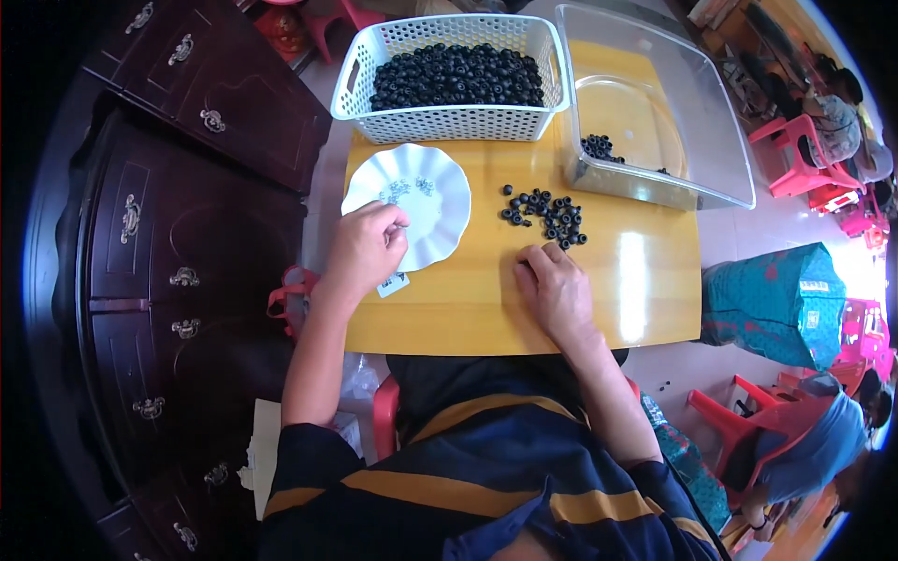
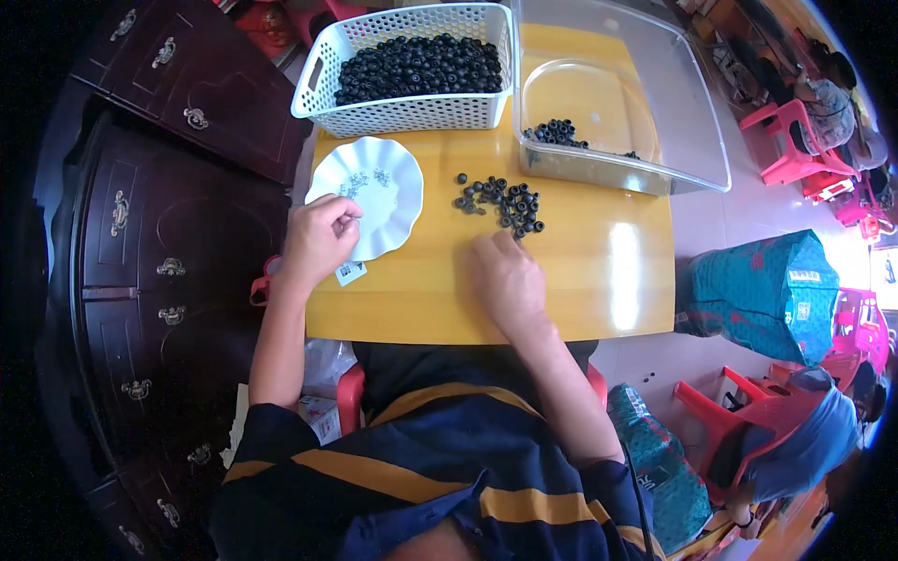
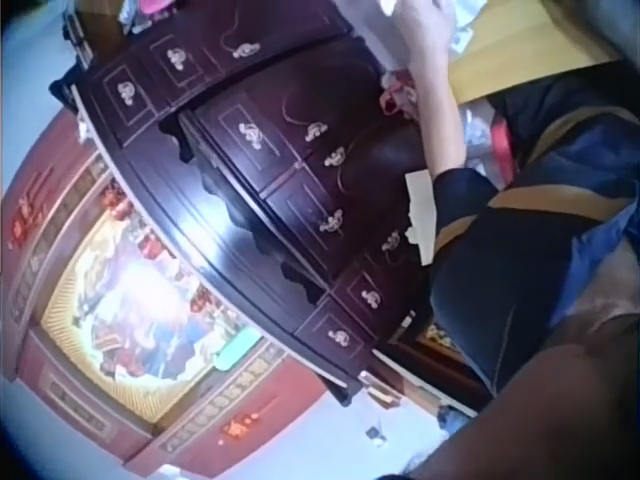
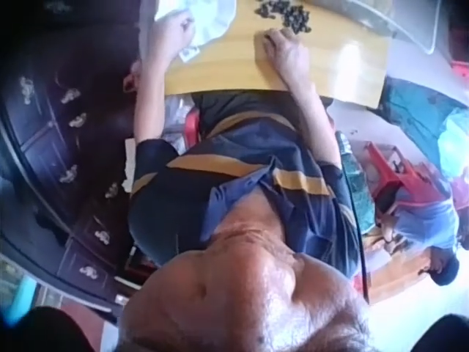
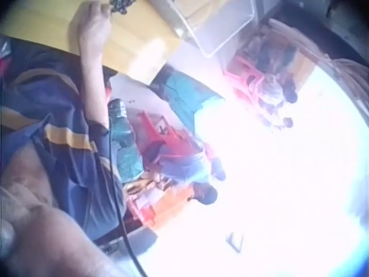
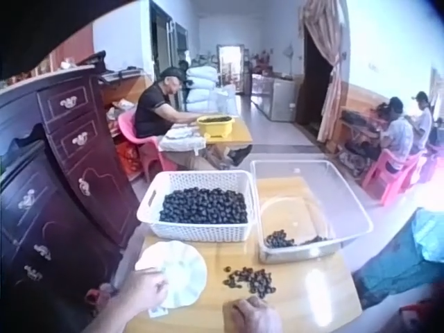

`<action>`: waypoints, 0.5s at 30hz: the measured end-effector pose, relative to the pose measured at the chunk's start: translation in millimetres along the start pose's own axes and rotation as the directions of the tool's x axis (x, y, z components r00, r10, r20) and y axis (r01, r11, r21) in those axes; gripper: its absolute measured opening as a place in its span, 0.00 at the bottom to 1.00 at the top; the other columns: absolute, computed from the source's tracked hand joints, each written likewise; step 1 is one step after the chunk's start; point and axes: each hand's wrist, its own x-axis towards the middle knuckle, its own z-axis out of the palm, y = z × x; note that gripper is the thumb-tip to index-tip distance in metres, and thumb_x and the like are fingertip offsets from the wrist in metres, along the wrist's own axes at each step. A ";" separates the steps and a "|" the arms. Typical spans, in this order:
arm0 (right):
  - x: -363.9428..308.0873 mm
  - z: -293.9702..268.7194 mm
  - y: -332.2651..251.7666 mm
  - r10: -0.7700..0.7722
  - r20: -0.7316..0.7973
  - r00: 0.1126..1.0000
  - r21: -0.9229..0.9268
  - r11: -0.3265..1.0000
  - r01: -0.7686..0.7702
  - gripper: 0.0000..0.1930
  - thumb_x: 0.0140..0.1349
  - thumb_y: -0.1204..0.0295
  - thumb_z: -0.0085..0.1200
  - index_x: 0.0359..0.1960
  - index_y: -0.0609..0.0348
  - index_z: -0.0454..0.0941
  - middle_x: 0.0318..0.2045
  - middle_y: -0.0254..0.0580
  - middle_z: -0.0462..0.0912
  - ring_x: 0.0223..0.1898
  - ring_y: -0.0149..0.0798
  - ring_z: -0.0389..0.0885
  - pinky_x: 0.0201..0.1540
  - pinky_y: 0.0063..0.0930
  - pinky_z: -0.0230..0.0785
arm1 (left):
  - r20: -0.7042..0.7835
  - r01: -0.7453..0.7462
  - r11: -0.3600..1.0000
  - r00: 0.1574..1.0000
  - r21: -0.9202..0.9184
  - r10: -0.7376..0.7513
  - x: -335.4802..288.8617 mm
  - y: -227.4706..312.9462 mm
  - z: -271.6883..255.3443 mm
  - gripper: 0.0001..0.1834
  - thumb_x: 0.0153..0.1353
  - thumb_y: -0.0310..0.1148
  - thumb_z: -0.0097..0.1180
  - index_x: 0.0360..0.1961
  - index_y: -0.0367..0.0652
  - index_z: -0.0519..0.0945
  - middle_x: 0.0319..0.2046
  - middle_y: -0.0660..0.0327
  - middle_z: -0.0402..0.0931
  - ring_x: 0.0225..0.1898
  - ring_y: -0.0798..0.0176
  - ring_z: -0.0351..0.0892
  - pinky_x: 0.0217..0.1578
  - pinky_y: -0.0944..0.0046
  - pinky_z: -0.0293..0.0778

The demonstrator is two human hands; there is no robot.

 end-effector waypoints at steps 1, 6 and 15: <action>-0.9 0.0 0.0 0.004 0.014 1.000 -0.020 1.000 -0.004 0.06 0.60 0.74 0.61 0.38 0.58 0.79 0.30 0.48 0.81 0.32 0.54 0.83 0.36 0.43 0.76 | -0.014 0.028 0.991 0.999 -0.130 -0.030 -2.4 2.8 -1.2 0.06 0.52 0.19 0.62 0.33 0.37 0.83 0.28 0.56 0.81 0.26 0.59 0.82 0.28 0.62 0.76; -11.5 -1.7 5.6 0.075 0.072 0.995 -0.006 0.997 -0.075 0.08 0.60 0.73 0.61 0.38 0.59 0.76 0.31 0.50 0.81 0.33 0.55 0.83 0.36 0.45 0.76 | -0.003 0.059 0.901 0.998 -0.430 -0.067 -17.1 34.0 1.3 0.06 0.56 0.18 0.65 0.35 0.36 0.83 0.26 0.61 0.79 0.23 0.71 0.76 0.25 0.70 0.71; -21.6 -26.2 9.2 0.122 0.163 0.979 0.250 0.955 -0.161 0.10 0.63 0.71 0.62 0.41 0.61 0.75 0.29 0.42 0.80 0.29 0.40 0.82 0.32 0.34 0.74 | 0.084 0.038 0.726 0.996 -0.687 0.028 -17.1 80.3 35.7 0.05 0.59 0.18 0.64 0.36 0.35 0.84 0.31 0.61 0.83 0.30 0.71 0.80 0.34 0.70 0.76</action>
